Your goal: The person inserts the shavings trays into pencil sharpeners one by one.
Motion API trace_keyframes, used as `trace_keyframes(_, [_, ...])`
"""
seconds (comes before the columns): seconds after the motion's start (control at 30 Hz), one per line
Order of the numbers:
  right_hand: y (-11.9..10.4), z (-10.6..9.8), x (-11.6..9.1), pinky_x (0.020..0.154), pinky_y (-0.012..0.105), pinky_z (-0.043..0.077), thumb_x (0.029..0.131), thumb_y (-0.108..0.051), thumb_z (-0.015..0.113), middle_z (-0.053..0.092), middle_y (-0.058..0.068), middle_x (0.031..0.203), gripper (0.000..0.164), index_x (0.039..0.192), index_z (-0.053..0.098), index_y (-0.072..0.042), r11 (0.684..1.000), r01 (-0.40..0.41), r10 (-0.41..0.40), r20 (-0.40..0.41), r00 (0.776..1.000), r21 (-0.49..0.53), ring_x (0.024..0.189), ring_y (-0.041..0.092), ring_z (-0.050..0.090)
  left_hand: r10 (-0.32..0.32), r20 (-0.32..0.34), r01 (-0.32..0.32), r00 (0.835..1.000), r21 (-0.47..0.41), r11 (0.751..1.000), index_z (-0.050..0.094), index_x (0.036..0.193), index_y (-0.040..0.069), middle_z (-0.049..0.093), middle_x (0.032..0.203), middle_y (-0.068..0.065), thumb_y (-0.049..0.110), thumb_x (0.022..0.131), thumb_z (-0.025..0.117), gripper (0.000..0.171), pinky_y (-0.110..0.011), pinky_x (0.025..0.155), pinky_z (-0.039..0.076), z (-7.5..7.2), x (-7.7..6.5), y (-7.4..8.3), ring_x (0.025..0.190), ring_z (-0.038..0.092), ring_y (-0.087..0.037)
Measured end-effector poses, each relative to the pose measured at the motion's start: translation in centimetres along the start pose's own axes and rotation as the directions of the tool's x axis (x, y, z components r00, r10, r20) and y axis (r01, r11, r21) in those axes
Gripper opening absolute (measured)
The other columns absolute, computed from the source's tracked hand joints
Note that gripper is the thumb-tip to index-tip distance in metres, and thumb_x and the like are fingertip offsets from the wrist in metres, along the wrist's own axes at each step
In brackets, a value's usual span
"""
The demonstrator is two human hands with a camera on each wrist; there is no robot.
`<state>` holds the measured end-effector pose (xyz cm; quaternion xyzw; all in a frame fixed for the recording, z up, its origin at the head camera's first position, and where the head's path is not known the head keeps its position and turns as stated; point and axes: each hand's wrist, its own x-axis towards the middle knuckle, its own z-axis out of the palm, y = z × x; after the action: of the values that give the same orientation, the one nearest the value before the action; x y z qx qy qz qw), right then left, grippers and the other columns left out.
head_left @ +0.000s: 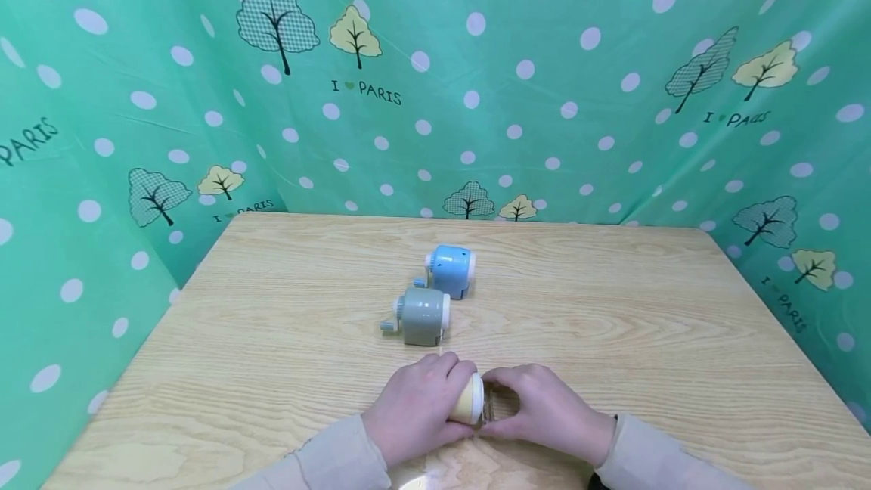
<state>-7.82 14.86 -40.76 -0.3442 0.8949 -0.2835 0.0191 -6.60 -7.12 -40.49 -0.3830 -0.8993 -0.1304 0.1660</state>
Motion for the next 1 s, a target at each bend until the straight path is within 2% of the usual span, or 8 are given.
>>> trace_keyframes(0.37, [0.02,0.20,0.10,0.080,0.032,0.059,0.075,-0.048,0.079,0.078,0.004,0.099,0.055,0.107,0.076,-0.002,0.999,0.045,-0.045,-0.025,0.999,0.006,0.091,0.011,0.072,-0.007,0.021,0.007,1.000,-0.004,1.000,0.061,0.105,0.011,0.061,0.090,0.002,0.050,0.069,0.082,0.057,-0.024,0.062,0.054,-0.05,0.06,-0.06,0.075,0.056,-0.010])
trace_keyframes(0.57, [-0.07,0.29,0.17,0.076,0.029,0.059,0.076,-0.045,0.079,0.078,0.003,0.097,0.051,0.106,0.076,-0.003,0.998,0.064,-0.063,-0.034,0.997,0.024,0.087,0.007,0.070,-0.006,0.007,0.006,1.000,-0.005,1.000,0.061,0.104,0.012,0.060,0.089,0.003,0.049,0.068,0.083,0.057,-0.024,0.061,0.054,-0.02,0.10,-0.02,0.074,0.056,-0.010])
trace_keyframes(0.73, [-0.21,0.31,0.26,0.072,0.027,0.059,0.076,-0.045,0.080,0.078,0.002,0.094,0.051,0.104,0.076,-0.003,0.998,0.058,-0.056,-0.035,0.998,0.034,0.083,0.003,0.068,-0.004,0.001,0.004,1.000,-0.006,1.000,0.061,0.103,0.012,0.060,0.089,0.003,0.050,0.067,0.083,0.057,-0.024,0.061,0.053,0.01,0.12,-0.04,0.074,0.055,-0.010])
trace_keyframes(1.0, [-0.38,0.35,0.42,0.073,0.027,0.058,0.075,-0.047,0.079,0.078,0.002,0.095,0.052,0.104,0.076,-0.004,0.999,0.019,-0.019,-0.016,1.000,0.048,0.085,0.002,0.067,-0.011,0.038,0.011,0.999,-0.009,1.000,0.060,0.105,0.012,0.061,0.090,0.003,0.052,0.066,0.082,0.060,-0.024,0.062,0.054,-0.08,0.09,-0.06,0.076,0.056,-0.010])
